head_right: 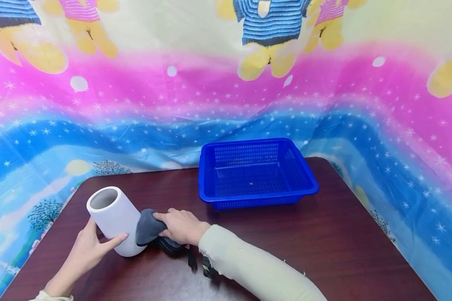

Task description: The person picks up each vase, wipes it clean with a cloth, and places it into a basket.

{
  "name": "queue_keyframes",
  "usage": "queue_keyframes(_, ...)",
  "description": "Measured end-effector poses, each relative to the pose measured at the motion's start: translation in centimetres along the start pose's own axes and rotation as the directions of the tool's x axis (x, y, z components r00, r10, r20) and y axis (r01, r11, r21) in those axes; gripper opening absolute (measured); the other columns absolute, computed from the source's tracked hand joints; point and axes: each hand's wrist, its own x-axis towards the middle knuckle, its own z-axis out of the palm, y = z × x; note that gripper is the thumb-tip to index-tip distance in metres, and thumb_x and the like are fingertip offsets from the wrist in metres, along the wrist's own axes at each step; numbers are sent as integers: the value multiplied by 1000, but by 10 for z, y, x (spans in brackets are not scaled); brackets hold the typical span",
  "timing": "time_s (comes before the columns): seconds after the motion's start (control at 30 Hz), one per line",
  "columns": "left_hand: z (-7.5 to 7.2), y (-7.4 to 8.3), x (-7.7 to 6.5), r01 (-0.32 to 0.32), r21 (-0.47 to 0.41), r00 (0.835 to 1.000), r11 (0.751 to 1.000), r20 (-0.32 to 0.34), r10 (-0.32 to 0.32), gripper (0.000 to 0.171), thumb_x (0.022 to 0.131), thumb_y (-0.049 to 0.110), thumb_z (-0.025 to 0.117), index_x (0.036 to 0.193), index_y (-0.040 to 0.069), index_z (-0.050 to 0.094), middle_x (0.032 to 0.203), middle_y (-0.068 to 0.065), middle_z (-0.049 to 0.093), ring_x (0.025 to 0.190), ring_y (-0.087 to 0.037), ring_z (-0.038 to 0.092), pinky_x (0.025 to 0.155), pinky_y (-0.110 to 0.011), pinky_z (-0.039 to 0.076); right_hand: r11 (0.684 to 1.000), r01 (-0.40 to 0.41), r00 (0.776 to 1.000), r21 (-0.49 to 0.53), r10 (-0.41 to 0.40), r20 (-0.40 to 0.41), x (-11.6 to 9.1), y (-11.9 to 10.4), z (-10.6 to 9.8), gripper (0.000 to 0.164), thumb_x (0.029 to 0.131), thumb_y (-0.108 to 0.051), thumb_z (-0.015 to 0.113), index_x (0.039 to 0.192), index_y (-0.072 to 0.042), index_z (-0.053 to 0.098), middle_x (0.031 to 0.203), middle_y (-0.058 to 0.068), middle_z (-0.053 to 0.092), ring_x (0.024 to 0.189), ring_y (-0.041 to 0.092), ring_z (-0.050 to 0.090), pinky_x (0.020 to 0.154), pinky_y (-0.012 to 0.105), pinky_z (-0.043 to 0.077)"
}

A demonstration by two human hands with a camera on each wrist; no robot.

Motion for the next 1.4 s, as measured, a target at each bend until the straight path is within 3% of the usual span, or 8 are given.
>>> queue_keyframes(0.3,0,0,1,8,-21,1000,1000,14,-8,94,79,31,87,149,7,30,125,-24,65,105,-37,69,73,-26,57,1000,-5,1000,-21,5,12,1,2,5,58,97,-36,67,151,-29,48,127,2,66,103,15,65,81,27,54)
queue_keyframes(0.6,-1,0,2,-4,-43,1000,999,20,5,97,80,30,87,152,8,27,129,-25,62,110,-41,68,80,-46,60,998,-13,1000,-66,15,26,1,5,11,57,96,-39,69,149,-31,50,119,2,67,92,13,65,73,24,53)
queue_keyframes(1.0,-1,-1,1,-7,-31,1000,999,15,8,95,79,30,87,151,7,29,128,-23,64,109,-38,68,79,-36,59,994,-39,995,-100,48,88,0,3,14,54,93,-37,73,144,-31,55,112,2,67,91,14,64,73,26,52)
queue_keyframes(1.2,-1,-2,0,-5,-31,1000,1000,14,5,95,79,30,87,151,7,29,127,-23,64,108,-38,69,78,-36,59,993,-31,995,-111,41,87,0,3,14,54,92,-36,73,143,-31,56,114,3,68,97,16,65,76,28,53)
queue_keyframes(1.4,-1,-3,0,-8,-19,1000,1000,13,8,95,78,30,88,150,8,30,125,-21,66,105,-33,70,76,-30,58,992,-23,996,-126,34,82,-1,5,13,55,92,-40,73,144,-34,55,113,1,67,91,13,66,75,26,53)
